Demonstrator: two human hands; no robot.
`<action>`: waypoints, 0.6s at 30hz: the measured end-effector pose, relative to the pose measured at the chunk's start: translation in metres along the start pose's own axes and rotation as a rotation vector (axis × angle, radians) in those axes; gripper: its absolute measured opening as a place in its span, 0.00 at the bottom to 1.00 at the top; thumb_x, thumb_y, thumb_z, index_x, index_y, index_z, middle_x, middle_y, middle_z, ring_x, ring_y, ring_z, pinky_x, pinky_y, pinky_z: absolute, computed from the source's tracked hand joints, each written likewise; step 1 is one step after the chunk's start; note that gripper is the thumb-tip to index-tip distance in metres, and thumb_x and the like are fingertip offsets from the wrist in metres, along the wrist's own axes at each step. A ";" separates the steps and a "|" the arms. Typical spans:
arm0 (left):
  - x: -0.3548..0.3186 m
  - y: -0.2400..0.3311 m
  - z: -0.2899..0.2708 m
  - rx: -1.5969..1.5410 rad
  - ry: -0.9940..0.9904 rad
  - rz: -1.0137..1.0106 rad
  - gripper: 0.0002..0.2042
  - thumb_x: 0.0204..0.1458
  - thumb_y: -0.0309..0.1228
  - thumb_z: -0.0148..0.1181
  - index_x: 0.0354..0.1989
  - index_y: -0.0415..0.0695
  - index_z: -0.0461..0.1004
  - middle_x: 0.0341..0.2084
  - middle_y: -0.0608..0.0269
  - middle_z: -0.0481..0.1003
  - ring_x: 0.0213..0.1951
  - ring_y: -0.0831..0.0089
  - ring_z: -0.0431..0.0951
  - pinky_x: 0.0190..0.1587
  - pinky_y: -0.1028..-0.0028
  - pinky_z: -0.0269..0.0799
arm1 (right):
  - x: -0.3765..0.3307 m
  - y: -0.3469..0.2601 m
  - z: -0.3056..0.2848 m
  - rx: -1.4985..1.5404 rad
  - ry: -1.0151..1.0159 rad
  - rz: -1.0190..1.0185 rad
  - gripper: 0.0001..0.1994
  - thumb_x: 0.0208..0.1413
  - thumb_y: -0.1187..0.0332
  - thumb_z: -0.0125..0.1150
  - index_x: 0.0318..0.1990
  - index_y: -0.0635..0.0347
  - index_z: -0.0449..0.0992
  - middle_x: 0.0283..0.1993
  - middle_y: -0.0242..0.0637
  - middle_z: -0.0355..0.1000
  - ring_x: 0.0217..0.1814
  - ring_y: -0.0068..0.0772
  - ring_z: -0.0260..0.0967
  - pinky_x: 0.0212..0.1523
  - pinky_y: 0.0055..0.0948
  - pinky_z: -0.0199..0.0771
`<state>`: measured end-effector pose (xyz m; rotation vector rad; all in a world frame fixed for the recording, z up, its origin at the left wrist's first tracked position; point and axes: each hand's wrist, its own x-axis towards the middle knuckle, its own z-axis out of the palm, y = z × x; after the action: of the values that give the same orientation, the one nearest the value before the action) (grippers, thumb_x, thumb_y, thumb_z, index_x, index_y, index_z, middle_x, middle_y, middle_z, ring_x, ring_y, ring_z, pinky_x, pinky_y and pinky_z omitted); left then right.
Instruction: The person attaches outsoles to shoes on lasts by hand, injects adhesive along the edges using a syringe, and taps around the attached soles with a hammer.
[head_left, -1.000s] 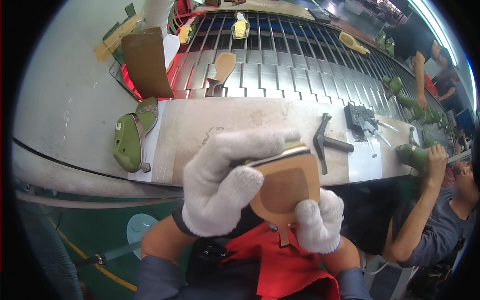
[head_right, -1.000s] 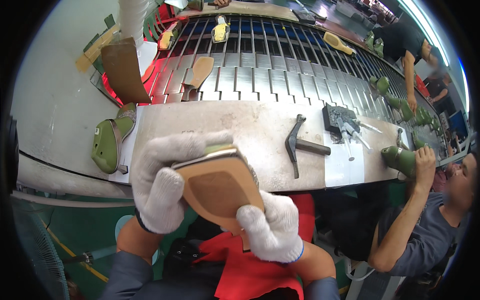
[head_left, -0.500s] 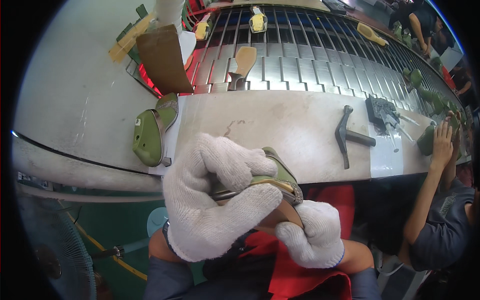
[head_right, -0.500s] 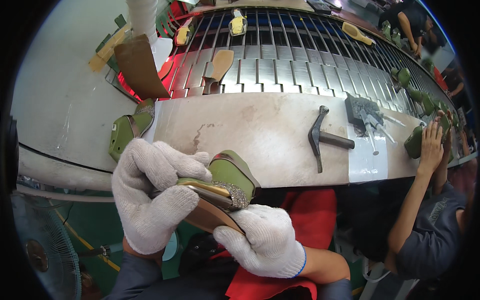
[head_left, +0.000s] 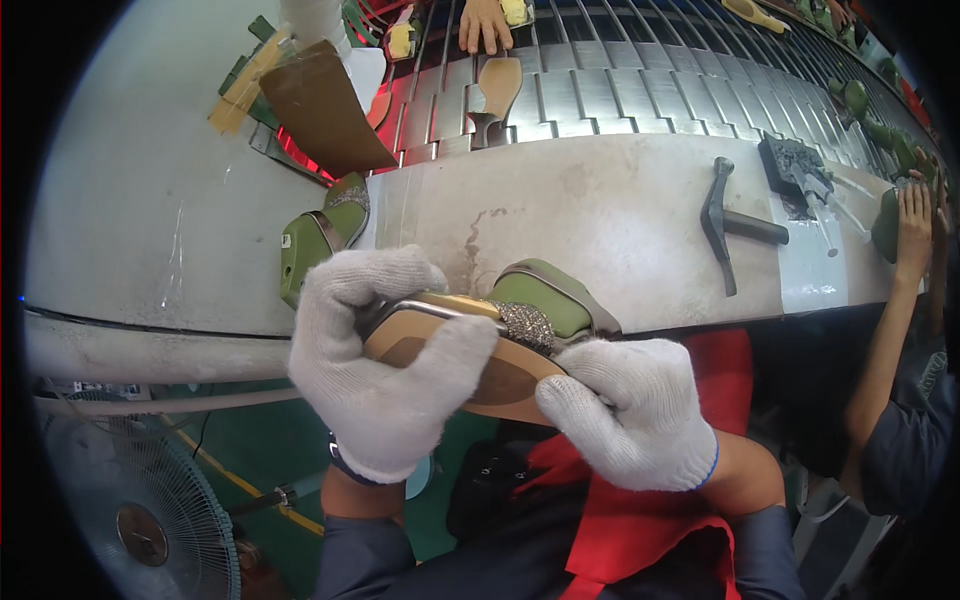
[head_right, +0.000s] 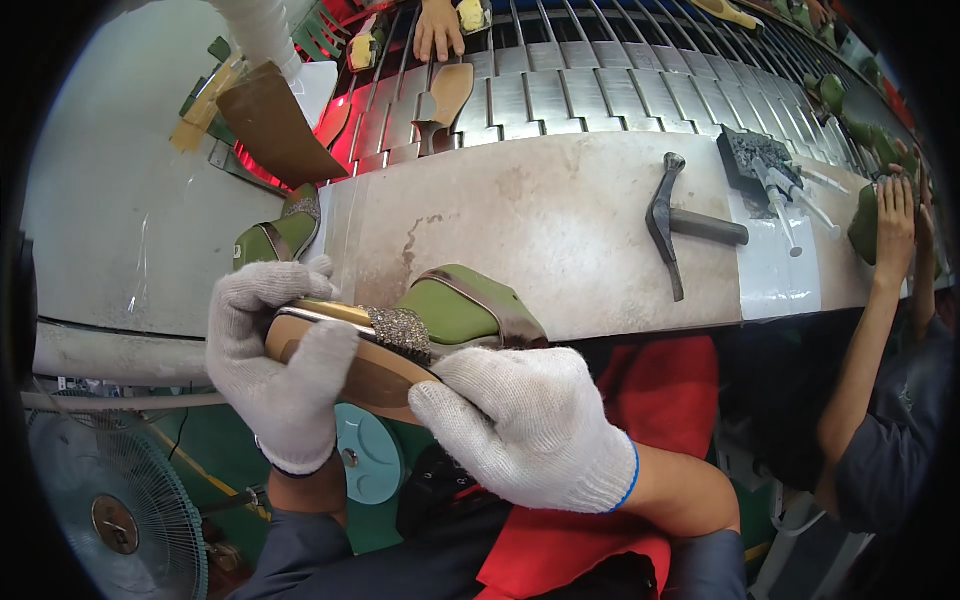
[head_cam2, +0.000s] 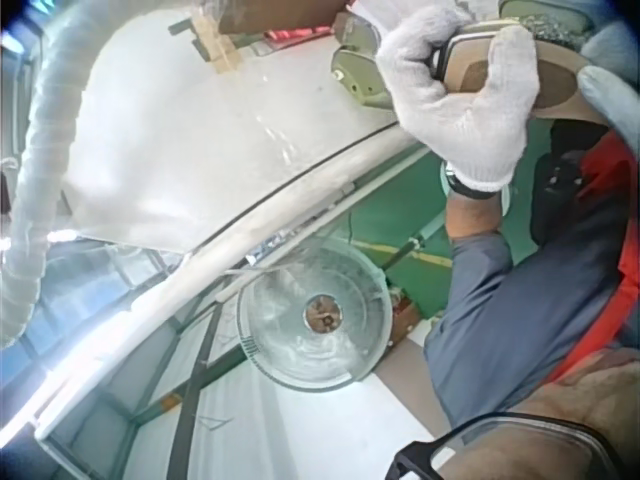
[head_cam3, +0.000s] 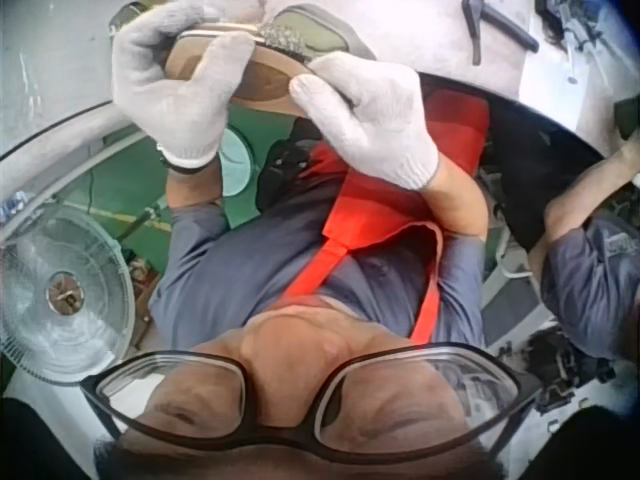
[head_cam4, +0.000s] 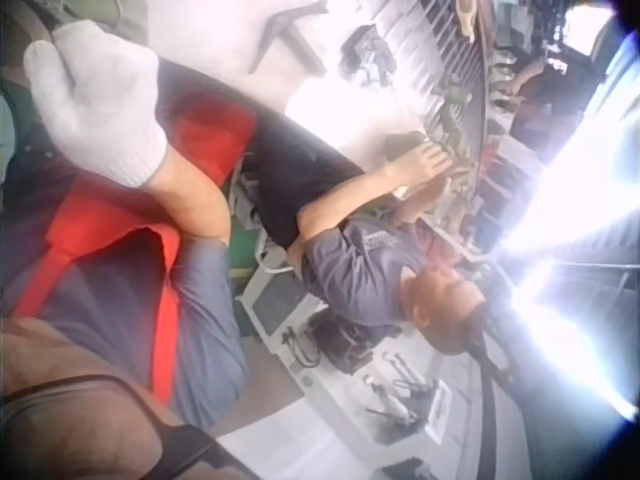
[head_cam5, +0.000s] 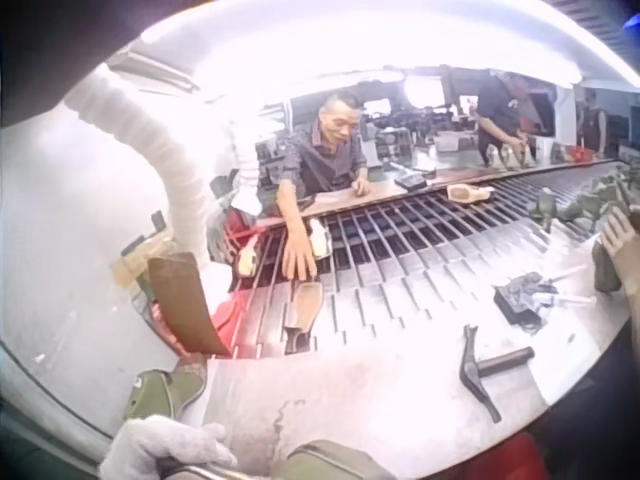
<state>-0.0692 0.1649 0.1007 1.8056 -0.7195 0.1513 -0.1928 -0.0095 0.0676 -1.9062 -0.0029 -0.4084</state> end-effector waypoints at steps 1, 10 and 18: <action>-0.001 0.003 0.001 0.003 -0.003 -0.001 0.14 0.55 0.25 0.72 0.48 0.38 0.76 0.42 0.59 0.79 0.45 0.71 0.83 0.67 0.55 0.79 | 0.000 0.001 0.002 0.004 0.001 0.002 0.09 0.65 0.67 0.73 0.36 0.64 0.85 0.25 0.44 0.77 0.25 0.50 0.79 0.27 0.41 0.77; 0.014 0.008 0.011 -0.009 -0.041 0.057 0.12 0.69 0.32 0.62 0.35 0.35 0.78 0.37 0.59 0.80 0.40 0.74 0.77 0.47 0.72 0.71 | 0.005 -0.003 -0.026 -0.323 0.200 -0.190 0.28 0.46 0.67 0.89 0.54 0.67 0.82 0.32 0.35 0.77 0.30 0.30 0.78 0.33 0.29 0.76; 0.040 -0.061 0.065 -0.856 -0.301 -0.133 0.30 0.80 0.54 0.45 0.61 0.35 0.77 0.54 0.47 0.82 0.56 0.59 0.83 0.67 0.56 0.75 | 0.026 -0.030 -0.081 -0.178 0.203 0.091 0.34 0.62 0.64 0.68 0.75 0.65 0.71 0.49 0.37 0.82 0.51 0.27 0.79 0.54 0.29 0.79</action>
<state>-0.0201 0.1016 0.0452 1.0471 -0.7193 -0.4671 -0.1970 -0.0775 0.1271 -2.0225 0.2618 -0.5534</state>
